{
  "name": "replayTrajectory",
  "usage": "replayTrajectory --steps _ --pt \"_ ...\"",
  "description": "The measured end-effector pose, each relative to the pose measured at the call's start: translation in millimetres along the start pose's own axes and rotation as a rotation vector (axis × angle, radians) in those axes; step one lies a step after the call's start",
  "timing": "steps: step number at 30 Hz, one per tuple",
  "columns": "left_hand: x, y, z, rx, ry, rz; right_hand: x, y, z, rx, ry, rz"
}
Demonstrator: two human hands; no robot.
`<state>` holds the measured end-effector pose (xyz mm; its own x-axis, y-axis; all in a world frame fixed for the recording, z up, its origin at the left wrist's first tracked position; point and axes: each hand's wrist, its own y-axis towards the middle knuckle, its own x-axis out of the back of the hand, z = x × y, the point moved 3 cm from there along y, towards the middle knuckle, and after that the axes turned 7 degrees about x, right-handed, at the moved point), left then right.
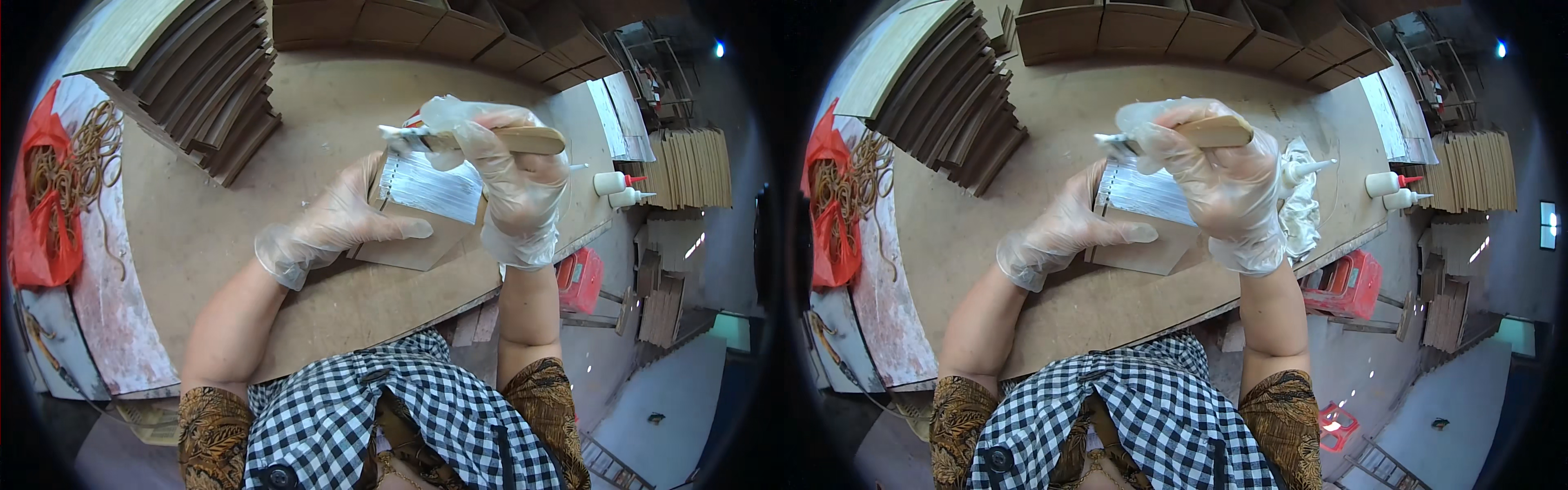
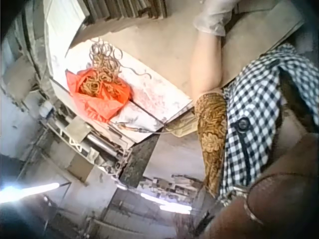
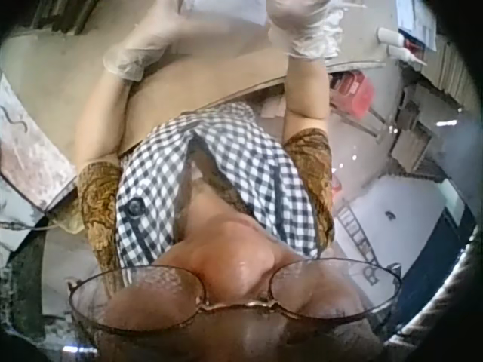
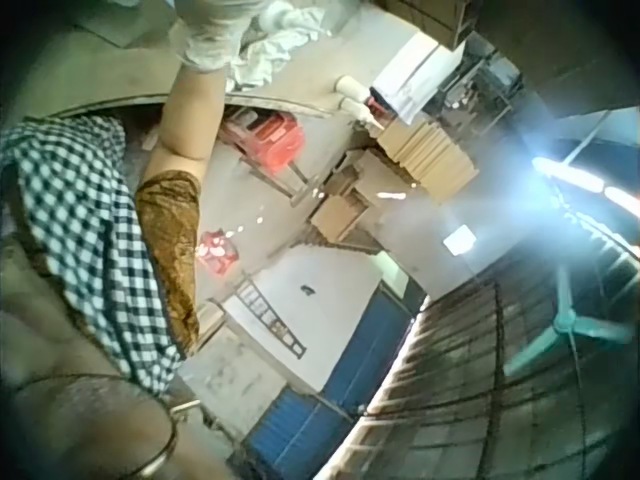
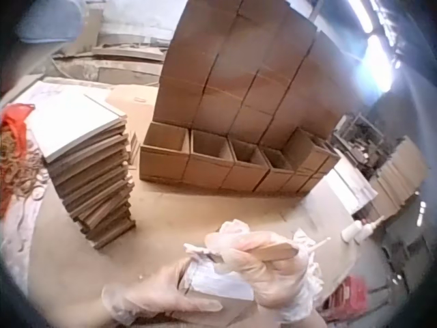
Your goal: The person picks up small rectangular wooden blocks from a stack and applies white glue to one face using a brush. They then place the glued blocks into a yellow plastic basket. The process is repeated for multiple blocks.
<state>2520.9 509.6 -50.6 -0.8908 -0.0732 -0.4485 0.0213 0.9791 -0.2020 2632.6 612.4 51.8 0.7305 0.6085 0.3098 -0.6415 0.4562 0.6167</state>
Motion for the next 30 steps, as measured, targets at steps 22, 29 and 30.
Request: replayTrajectory --steps 22,29,30 --pt "-1 0 0 -0.021 0.001 -0.015 38 -38 21 -0.099 -0.369 -0.101" --pt "0 -2 -1 -0.018 -0.034 0.016 -18 -22 25 0.057 -0.332 0.063" --pt "1 -1 -2 -0.031 -0.011 0.025 -22 -20 27 0.04 -0.317 0.063"
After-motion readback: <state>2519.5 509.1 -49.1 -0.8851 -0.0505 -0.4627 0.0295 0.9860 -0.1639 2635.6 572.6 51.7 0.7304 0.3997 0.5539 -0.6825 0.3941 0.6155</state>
